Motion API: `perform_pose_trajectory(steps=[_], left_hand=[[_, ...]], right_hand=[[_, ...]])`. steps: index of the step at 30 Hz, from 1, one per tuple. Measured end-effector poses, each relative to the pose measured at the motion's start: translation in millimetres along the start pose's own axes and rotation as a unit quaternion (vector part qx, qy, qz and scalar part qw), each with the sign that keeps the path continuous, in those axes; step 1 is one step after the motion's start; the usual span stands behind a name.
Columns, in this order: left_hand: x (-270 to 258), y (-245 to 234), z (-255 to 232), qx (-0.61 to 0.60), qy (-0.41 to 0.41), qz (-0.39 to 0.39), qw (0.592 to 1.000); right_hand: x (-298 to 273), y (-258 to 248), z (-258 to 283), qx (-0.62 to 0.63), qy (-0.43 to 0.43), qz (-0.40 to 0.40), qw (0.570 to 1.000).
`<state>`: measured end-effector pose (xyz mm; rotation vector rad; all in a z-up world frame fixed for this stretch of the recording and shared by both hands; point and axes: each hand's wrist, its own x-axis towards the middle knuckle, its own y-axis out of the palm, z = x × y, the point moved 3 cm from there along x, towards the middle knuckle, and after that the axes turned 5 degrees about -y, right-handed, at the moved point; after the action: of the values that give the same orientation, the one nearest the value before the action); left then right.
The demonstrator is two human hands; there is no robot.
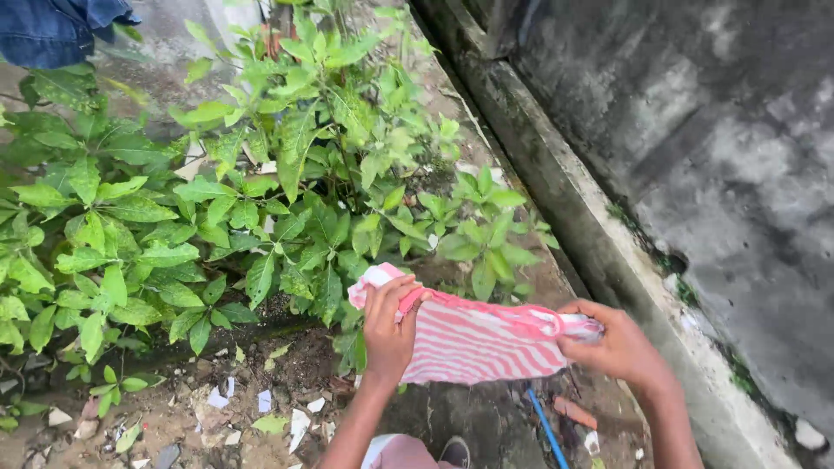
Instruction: Sorting through a basin of wet clothes and hanging them on a clothesline to dry.
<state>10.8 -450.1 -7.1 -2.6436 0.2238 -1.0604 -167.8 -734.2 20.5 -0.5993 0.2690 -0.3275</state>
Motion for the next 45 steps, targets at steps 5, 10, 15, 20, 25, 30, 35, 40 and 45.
perform_pose_trajectory(steps=[5, 10, 15, 20, 25, 30, 35, 40, 45], left_hand=[[19.0, 66.4, -6.5, 0.021, -0.055, -0.043, 0.997], [96.5, 110.1, -5.8, 0.118, 0.032, -0.075, 0.990], [225.5, 125.7, -12.8, 0.284, 0.208, -0.085, 0.932], [394.6, 98.3, -32.0, 0.422, 0.331, -0.090, 0.839], [564.0, 55.5, -82.3, 0.548, 0.379, -0.086, 0.740], [702.2, 18.6, -126.1, 0.535, 0.206, 0.104, 0.812], [804.1, -23.8, -146.6, 0.663, 0.278, -0.054, 0.694], [882.0, -33.9, -134.0, 0.855, 0.326, -0.336, 0.222], [964.9, -33.4, -62.8, 0.874, 0.156, -0.097, 0.450]], right_hand=[[87.3, -74.7, -46.1, -0.002, -0.061, 0.050, 0.997], [180.9, -153.8, -19.6, -0.049, -0.250, -0.012, 0.967], [255.7, -245.7, 53.5, -0.186, -0.314, -0.184, 0.913], [357.7, -343.2, 124.8, -0.010, -0.335, -0.269, 0.903], [444.2, -443.4, 238.1, 0.134, -0.451, -0.314, 0.825], [450.2, -498.8, 379.9, -0.377, -0.596, -0.462, 0.538], [514.4, -551.3, 462.3, -0.486, -0.586, -0.478, 0.439], [600.4, -588.5, 523.4, -0.514, -0.550, -0.499, 0.429], [688.7, -574.5, 565.1, -0.484, -0.539, -0.525, 0.447]])
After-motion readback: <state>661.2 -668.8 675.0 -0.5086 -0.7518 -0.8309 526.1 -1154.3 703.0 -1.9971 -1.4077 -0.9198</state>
